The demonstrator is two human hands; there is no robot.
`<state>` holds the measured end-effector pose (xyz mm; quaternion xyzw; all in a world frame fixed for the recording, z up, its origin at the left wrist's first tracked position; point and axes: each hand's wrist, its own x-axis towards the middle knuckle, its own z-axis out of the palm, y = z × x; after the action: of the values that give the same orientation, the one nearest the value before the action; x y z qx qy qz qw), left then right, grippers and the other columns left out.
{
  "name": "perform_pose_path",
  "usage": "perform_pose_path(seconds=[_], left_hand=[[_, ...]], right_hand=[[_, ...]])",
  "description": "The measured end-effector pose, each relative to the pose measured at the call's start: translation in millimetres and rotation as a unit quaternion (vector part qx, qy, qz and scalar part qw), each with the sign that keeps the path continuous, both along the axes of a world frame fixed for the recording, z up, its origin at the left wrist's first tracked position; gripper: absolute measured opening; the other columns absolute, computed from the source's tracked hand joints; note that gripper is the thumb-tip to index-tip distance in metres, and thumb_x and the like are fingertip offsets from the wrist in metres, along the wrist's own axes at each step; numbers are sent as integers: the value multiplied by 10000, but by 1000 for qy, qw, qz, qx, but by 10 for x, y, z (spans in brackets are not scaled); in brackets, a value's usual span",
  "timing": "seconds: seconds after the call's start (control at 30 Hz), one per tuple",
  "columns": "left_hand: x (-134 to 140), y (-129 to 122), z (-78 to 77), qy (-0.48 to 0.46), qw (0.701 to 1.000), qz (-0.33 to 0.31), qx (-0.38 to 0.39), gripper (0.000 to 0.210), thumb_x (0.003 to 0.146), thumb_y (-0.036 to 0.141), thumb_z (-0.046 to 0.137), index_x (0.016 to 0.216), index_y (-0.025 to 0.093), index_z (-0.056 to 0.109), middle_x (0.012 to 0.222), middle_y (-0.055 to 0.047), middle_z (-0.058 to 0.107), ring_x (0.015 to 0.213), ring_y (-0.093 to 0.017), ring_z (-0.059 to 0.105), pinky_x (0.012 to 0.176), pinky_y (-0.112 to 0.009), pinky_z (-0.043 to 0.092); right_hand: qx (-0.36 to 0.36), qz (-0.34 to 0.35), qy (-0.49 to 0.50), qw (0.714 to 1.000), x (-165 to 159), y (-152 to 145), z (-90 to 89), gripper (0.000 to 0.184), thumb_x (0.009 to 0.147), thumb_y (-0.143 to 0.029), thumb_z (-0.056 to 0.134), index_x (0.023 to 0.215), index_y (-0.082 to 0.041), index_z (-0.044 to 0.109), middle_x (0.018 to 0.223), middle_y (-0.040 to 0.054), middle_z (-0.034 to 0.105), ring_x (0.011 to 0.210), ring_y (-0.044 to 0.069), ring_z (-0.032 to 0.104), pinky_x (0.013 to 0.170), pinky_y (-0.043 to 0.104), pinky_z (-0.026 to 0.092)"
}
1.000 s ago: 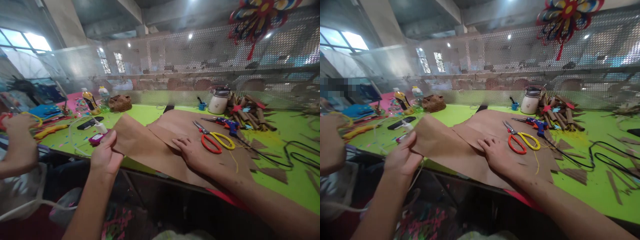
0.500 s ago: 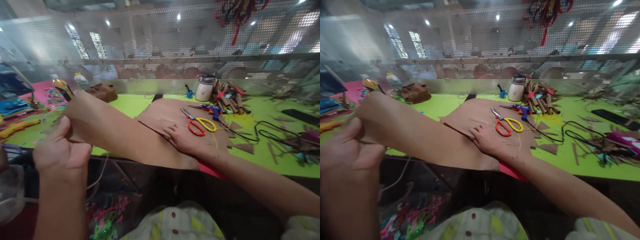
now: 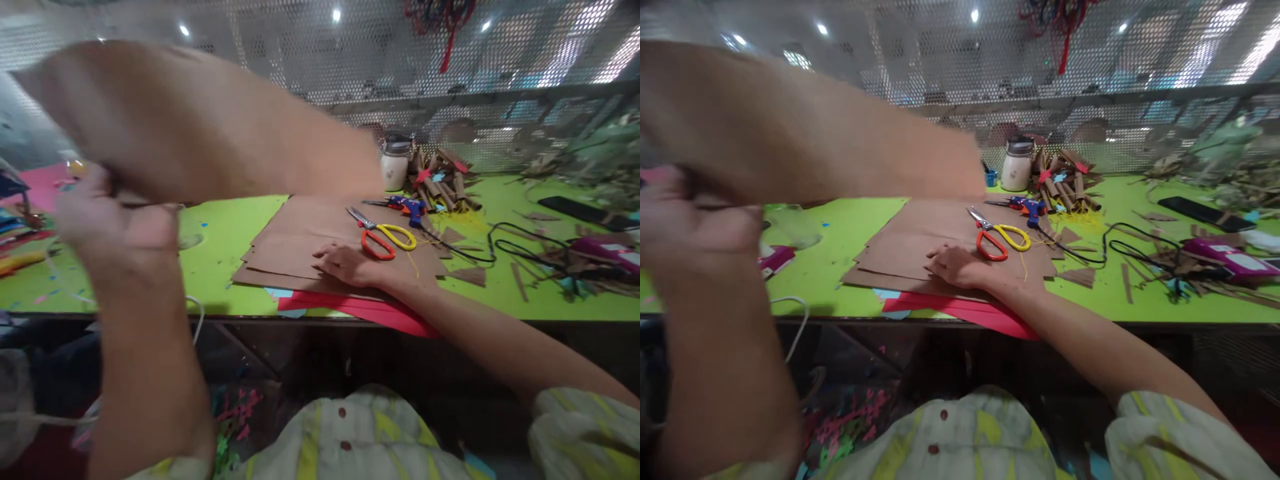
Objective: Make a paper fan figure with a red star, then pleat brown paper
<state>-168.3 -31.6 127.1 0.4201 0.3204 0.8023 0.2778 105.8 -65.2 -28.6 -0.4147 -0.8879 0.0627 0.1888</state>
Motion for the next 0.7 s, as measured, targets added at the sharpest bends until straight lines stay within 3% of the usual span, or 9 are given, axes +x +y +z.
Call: perform_pose_path(seconds=[0.03, 0.13, 0.23, 0.3, 0.37, 0.43, 0.53, 0.6, 0.7], left_hand=[[168, 115, 1, -17, 996, -88, -1, 397, 906, 50, 237, 1276, 107, 370, 1267, -32, 550, 1296, -162, 329, 1054, -475, 222], [619, 413, -156, -66, 971, -230, -4, 317, 873, 51, 338, 1133, 79, 517, 1092, -77, 660, 1161, -143, 505, 1050, -365, 335], [872, 570, -528, -45, 927, -329, -174, 205, 844, 66, 427, 932, 79, 612, 821, -81, 709, 952, -185, 632, 907, -346, 482], [946, 615, -818, 16, 868, -389, -307, 139, 811, 86, 510, 876, 82, 633, 734, -93, 700, 823, -227, 667, 775, -361, 539], [976, 645, -1059, 44, 821, -445, -354, 152, 772, 95, 575, 910, 92, 637, 766, -103, 703, 766, -247, 673, 695, -369, 554], [975, 671, -1200, 57, 810, -475, -339, 155, 751, 55, 583, 894, 73, 638, 783, -120, 703, 718, -228, 674, 645, -324, 554], [936, 687, -1205, 17, 833, -460, -307, 142, 755, 36, 577, 875, 89, 632, 783, -88, 705, 706, -185, 674, 657, -273, 550], [915, 652, -1119, -7, 842, -464, -277, 165, 779, 54, 561, 924, 100, 627, 830, -81, 707, 752, -175, 675, 709, -269, 545], [941, 519, -959, -12, 826, -509, -243, 241, 819, 100, 533, 1049, 100, 609, 903, -97, 703, 797, -185, 674, 742, -279, 538]], right_hand=[[-2, 17, 11, 1000, -3, 5, -9, 295, 920, -272, 408, 1026, -170, 664, 1180, 78, 600, 1135, 183, 476, 974, 329, 327], [-1, 53, 26, 998, 12, -28, 38, 298, 887, -255, 454, 1101, -159, 639, 1211, 106, 578, 1165, 207, 457, 985, 346, 330], [-11, 83, 27, 996, 102, -77, 154, 316, 867, -280, 478, 1120, -173, 634, 1191, 103, 597, 1130, 216, 494, 966, 336, 356], [-39, 89, 48, 994, 213, -58, 221, 291, 848, -277, 496, 1075, -195, 658, 1116, 69, 645, 1008, 198, 571, 874, 292, 416], [-57, 58, 68, 994, 347, 22, 267, 258, 832, -243, 493, 995, -195, 688, 987, 48, 692, 848, 180, 615, 766, 271, 447], [-60, 4, 92, 994, 476, 143, 292, 239, 813, -204, 488, 905, -174, 706, 861, 44, 709, 730, 169, 614, 689, 266, 446], [-55, -108, 181, 976, 600, 293, 326, 263, 816, -231, 476, 722, -130, 700, 652, 52, 680, 594, 160, 588, 594, 263, 432], [-33, -162, 293, 942, 623, 313, 374, 305, 827, -296, 479, 680, -121, 681, 592, 54, 652, 558, 158, 579, 566, 262, 435], [-21, -106, 419, 902, 577, 199, 482, 296, 821, -376, 512, 860, -137, 682, 803, 72, 690, 750, 185, 622, 682, 277, 474]])
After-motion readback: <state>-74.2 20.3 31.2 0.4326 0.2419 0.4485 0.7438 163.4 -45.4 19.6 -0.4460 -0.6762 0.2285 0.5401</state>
